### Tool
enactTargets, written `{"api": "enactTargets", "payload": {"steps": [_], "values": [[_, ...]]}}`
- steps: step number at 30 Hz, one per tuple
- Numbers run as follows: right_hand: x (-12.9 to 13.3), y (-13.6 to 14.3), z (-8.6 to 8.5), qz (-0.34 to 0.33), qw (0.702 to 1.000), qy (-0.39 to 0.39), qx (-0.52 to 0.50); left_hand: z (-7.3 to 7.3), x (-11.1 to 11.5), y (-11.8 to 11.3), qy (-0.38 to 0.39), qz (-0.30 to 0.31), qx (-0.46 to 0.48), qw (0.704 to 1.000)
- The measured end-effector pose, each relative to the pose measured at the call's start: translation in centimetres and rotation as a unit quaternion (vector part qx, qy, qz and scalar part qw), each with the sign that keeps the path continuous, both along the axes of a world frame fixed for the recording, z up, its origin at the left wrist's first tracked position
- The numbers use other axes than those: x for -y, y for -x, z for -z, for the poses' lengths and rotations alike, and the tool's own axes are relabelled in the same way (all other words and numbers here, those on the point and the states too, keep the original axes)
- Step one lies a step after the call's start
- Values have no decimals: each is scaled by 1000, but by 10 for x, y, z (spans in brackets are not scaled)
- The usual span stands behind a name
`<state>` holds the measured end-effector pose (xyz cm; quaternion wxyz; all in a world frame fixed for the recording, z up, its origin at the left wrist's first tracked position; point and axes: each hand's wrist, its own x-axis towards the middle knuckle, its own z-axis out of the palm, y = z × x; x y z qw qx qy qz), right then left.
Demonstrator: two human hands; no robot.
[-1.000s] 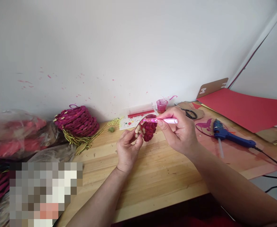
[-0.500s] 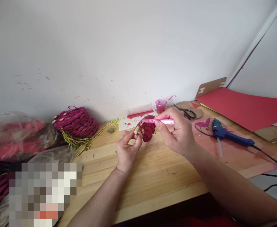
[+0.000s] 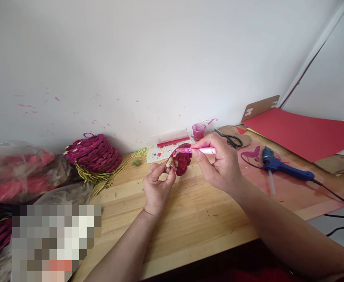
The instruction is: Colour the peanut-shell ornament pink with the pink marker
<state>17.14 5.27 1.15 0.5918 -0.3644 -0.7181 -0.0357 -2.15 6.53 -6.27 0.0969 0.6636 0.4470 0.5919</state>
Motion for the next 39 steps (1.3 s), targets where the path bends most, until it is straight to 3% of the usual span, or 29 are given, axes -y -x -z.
{"api": "enactTargets", "payload": {"steps": [12,21,26,39], "values": [[-2,-2,0,14,1000,-11,0,2,-1,0,-18,2,2,1000],[2,2,1,-14,1000,-5,10,2,-1,1,-13,16,7,1000],[-3,-2,1,18,1000,-6,3,3,-2,1,20,26,30,999],[-6,-1,4,19,1000,-6,-3,9,-3,1,125,103,144,976]]}}
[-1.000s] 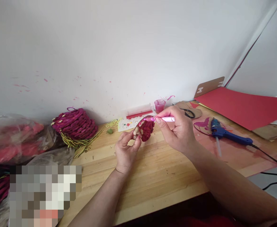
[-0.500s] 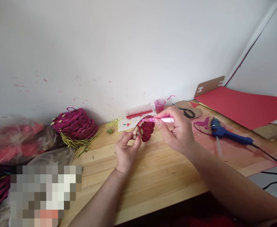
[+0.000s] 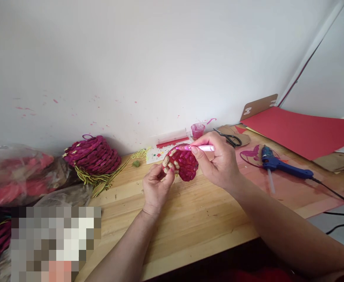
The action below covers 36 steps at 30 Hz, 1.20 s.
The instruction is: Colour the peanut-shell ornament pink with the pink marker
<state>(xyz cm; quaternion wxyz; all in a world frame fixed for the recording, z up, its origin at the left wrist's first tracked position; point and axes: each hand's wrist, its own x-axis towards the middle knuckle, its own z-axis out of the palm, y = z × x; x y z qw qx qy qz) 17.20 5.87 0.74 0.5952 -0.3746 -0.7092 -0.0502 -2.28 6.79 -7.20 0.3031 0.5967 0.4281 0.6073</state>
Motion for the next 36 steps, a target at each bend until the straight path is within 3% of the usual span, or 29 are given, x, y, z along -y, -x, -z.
{"api": "enactTargets", "payload": {"steps": [23,32,36], "values": [[-4,1,6,5,1000,8,13,-1,-1,-3,62,36,58,996],[-3,8,10,-35,998,0,46,-3,-1,-3,71,29,51,996],[-7,4,11,-6,999,-13,49,0,-3,-4,63,18,41,997]]}}
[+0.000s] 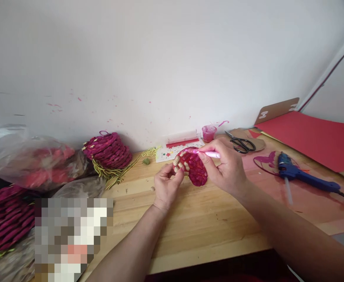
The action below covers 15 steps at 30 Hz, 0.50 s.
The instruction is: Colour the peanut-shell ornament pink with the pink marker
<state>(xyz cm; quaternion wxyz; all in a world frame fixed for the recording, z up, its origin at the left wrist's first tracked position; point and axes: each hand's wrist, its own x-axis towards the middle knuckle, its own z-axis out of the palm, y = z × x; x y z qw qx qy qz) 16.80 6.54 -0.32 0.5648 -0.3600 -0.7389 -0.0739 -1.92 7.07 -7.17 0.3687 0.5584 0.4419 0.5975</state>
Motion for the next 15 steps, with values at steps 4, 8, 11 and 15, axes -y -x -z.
{"api": "enactTargets", "payload": {"steps": [4,8,11,15], "values": [[0,1,1,-3,1000,-4,-6,-2,0,-1,-3,-12,-5,1000],[3,6,3,-36,999,-11,16,-6,1,-2,-16,-25,-8,1000],[3,6,3,-22,1000,-7,10,-7,2,-3,-15,-29,-12,999],[3,5,2,-12,1000,0,-7,-5,2,-4,13,-16,2,1000]]}}
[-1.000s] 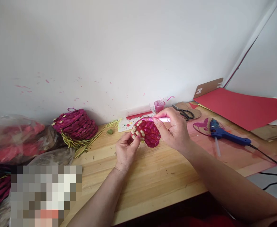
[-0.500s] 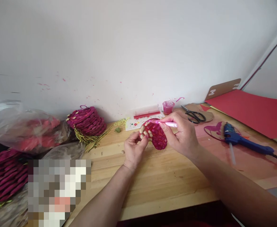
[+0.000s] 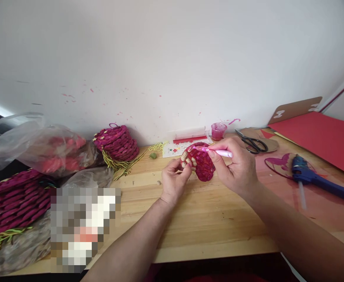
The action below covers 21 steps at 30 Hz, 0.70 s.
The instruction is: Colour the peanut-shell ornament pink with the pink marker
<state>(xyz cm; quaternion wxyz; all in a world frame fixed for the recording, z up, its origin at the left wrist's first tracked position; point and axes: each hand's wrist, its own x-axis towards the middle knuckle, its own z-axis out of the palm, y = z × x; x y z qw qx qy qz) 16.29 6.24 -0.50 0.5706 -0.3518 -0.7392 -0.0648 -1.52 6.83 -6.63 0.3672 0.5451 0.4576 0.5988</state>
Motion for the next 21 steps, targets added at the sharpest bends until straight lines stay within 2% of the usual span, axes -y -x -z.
{"api": "enactTargets", "payload": {"steps": [4,9,15,21], "values": [[0,0,0,-7,1000,-3,17,1,1,0,8,-1,6,1000],[-2,-3,1,25,1000,3,-8,0,0,0,10,-2,9,1000],[0,3,3,-15,1000,3,18,1,-1,0,-18,-1,-6,1000],[-3,-2,2,25,1000,-3,6,3,-2,0,-28,-20,-39,999]]}}
